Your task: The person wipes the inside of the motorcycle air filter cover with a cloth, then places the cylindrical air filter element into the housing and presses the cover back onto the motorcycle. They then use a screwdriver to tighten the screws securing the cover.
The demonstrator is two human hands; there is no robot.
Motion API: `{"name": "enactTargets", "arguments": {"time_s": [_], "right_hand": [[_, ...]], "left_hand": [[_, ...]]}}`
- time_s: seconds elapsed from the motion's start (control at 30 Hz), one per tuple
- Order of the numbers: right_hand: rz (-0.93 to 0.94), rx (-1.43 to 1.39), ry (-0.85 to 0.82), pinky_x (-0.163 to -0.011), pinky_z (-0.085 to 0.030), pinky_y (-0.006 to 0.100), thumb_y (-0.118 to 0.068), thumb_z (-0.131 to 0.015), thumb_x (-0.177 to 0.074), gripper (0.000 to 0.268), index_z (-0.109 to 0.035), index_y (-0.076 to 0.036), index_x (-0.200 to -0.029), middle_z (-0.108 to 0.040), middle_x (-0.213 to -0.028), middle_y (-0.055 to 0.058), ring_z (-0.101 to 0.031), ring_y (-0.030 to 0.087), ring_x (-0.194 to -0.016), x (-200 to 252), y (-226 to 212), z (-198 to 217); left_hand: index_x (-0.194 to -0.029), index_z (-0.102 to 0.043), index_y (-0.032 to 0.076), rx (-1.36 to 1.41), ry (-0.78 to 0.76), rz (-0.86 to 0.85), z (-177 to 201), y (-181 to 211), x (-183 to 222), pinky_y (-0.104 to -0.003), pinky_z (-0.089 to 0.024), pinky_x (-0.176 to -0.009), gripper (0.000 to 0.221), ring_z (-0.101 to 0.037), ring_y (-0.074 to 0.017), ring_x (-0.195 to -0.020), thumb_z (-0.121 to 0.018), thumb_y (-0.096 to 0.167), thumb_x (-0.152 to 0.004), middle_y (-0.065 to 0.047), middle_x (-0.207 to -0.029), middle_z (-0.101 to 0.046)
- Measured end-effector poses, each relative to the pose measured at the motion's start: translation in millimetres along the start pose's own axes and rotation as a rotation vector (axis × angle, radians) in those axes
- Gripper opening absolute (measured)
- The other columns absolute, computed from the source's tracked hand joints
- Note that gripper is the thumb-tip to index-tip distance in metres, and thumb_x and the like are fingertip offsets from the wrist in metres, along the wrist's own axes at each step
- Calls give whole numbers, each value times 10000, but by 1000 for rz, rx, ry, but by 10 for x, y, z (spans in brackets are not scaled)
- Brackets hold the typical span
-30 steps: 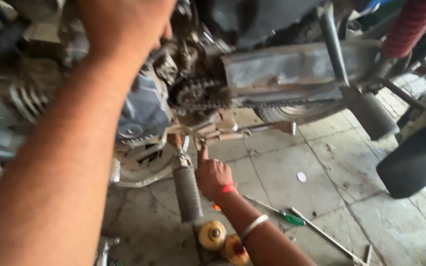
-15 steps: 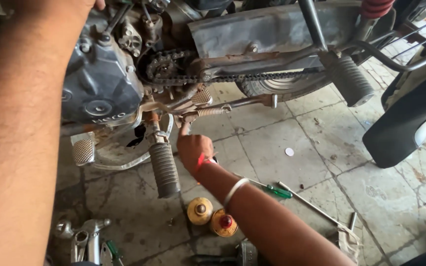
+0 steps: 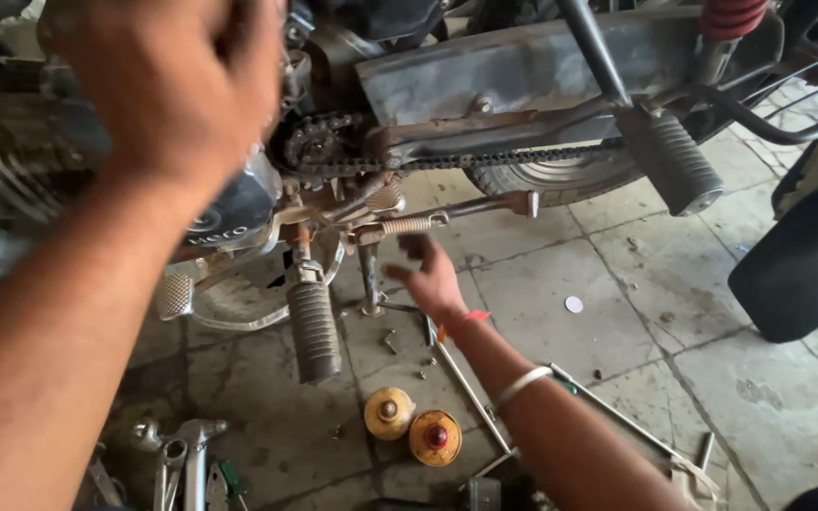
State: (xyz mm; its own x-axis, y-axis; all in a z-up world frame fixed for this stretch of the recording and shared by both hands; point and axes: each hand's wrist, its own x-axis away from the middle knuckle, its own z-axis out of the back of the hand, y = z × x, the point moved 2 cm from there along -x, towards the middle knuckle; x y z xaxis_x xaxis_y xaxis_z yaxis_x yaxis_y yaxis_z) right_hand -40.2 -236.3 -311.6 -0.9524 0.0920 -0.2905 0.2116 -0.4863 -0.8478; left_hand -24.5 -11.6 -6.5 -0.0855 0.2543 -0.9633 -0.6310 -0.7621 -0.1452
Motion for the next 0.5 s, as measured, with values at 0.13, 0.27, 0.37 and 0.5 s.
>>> {"name": "enactTargets", "arguments": {"time_s": [0.13, 0.27, 0.37, 0.5], "right_hand": [[-154, -606, 85, -914, -533, 395, -20, -767, -728, 520, -619, 2, -1226, -689, -1129, 79, -632, 230, -1071, -214, 168, -83], [-148, -1030, -21, -901, -564, 375, 77, -612, -755, 531, -633, -2, -1279, -732, -1107, 83, -685, 231, -1036, -256, -153, -92], [-71, -1237, -69, -937, -553, 378, 118, -604, -777, 504, -628, 38, -1274, -722, -1125, 115, -685, 257, -1071, -251, -76, -188], [-141, -1494, -33, -953, -533, 413, 164, -575, -800, 495, -603, 84, -1288, -694, -1177, 136, -656, 292, -1119, -291, 123, -336]], "left_hand": [[-935, -704, 74, 129, -383, -158, 5, 599, 378, -298, -485, -464, 65, -625, -141, -551, -669, 69, -988, -63, -733, -681], [-945, -693, 31, 205, -829, 132, -166, 1016, 719, -365, -575, -530, 140, -695, -255, -608, -692, 116, -834, -136, -908, -729], [-1149, -593, -17, 224, -777, 365, -415, 1084, 1000, -453, -583, -786, 447, -715, -353, -910, -760, 181, -785, -207, -1017, -708], [-1390, -500, 26, 55, -1006, 654, -630, 1060, 1190, -507, -520, -960, 754, -643, -444, -1085, -824, 293, -764, -271, -1189, -662]]}}
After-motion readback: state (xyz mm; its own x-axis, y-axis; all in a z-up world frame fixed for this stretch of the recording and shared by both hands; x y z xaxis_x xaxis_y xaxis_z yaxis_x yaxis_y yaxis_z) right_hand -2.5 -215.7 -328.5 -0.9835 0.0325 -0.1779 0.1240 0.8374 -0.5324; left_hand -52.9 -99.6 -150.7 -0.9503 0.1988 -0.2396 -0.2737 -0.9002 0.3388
